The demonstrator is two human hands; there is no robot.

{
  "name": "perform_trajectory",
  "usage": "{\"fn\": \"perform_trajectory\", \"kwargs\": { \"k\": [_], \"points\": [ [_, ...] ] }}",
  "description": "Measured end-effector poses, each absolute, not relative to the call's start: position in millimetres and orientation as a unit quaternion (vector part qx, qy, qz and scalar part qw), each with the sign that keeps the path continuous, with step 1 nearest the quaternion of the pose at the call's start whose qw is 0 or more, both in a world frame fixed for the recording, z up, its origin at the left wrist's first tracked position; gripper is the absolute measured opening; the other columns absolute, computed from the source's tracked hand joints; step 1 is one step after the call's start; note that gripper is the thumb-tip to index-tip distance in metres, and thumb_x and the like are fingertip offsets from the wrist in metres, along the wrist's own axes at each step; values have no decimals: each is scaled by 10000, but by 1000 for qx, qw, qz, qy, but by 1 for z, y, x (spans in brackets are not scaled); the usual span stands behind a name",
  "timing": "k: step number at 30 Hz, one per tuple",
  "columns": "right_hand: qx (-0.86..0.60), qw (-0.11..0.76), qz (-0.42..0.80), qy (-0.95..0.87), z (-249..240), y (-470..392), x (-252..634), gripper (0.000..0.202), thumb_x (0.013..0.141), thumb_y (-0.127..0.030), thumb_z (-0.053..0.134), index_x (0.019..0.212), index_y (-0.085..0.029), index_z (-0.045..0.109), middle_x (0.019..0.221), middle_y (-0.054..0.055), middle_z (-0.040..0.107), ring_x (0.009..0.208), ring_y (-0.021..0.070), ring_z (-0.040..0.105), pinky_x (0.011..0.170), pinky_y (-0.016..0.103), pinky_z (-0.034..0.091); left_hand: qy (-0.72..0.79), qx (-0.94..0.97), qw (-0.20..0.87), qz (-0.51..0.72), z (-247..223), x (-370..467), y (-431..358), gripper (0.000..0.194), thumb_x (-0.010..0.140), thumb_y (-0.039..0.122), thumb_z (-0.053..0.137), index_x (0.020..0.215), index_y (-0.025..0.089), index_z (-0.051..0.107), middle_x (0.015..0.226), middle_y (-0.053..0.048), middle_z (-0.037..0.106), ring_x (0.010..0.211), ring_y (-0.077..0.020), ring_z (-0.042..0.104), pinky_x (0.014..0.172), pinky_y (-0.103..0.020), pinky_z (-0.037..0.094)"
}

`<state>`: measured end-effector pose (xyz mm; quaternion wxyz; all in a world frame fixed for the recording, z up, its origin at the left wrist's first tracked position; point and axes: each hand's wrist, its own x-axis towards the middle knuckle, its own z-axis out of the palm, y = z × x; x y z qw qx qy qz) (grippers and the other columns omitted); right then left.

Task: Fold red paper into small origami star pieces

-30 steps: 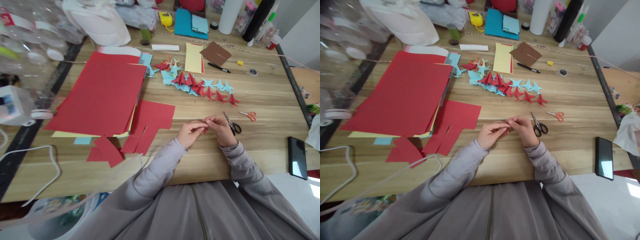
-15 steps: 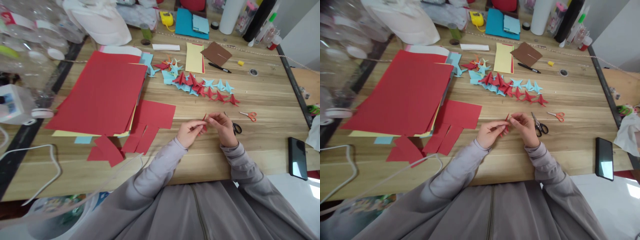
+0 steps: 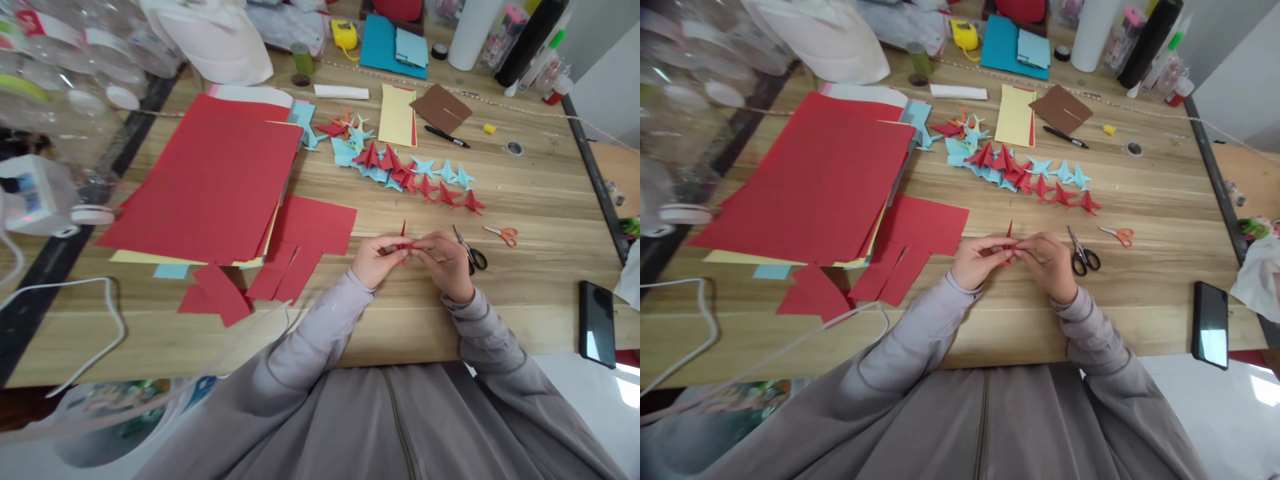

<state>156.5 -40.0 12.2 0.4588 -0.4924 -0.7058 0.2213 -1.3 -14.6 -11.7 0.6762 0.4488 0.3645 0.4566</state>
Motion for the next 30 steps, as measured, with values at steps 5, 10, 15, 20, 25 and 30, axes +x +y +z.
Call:
{"fn": "perform_trajectory", "kwargs": {
  "k": [5, 10, 15, 20, 25, 30],
  "points": [
    [-500, 457, 232, -698, 10, -40, 156, 48, 807, -243, 675, 807, -222, 717, 779, 50, 700, 737, 171, 651, 694, 323, 529, 386, 480, 624, 481, -13, 0, -14, 194, 598, 195, 784, 790, 175, 759, 843, -48, 725, 669, -114, 640, 593, -232, 542],
    [-504, 456, 242, -693, 10, -40, 154, 51, 800, -249, 681, 804, -225, 725, 770, 50, 704, 730, 177, 650, 693, 332, 527, 427, 456, 636, 453, -10, 0, -15, 198, 596, 217, 784, 779, 148, 751, 745, -47, 721, 596, -122, 637, 558, -248, 544],
    [-497, 463, 236, -695, 7, -39, 156, 34, 796, -200, 684, 802, -208, 716, 761, 50, 701, 719, 167, 648, 680, 316, 516, 426, 393, 689, 435, -4, 0, -16, 284, 562, 266, 812, 790, 117, 730, 646, -40, 702, 573, -142, 652, 552, -277, 565],
    [-503, 458, 242, -692, 8, -39, 157, 34, 805, -231, 681, 787, -211, 703, 731, 29, 695, 683, 153, 618, 659, 303, 490, 405, 351, 732, 420, -2, 0, -15, 368, 496, 318, 852, 760, 109, 705, 643, -39, 702, 558, -151, 662, 510, -270, 562],
    [-519, 433, 293, -677, 9, -38, 159, 118, 811, -298, 672, 751, -197, 677, 698, 19, 673, 646, 139, 591, 630, 285, 470, 404, 318, 755, 407, -3, -2, -12, 390, 478, 346, 866, 727, 112, 676, 593, -8, 668, 499, -120, 631, 460, -223, 524],
    [-500, 410, 394, -653, 7, -36, 164, 158, 822, -347, 656, 808, -193, 682, 760, 27, 690, 720, 147, 623, 697, 290, 485, 377, 281, 796, 381, 0, -4, -10, 379, 480, 304, 875, 701, 116, 631, 545, 21, 629, 470, -85, 599, 423, -168, 481]
  ]
}}
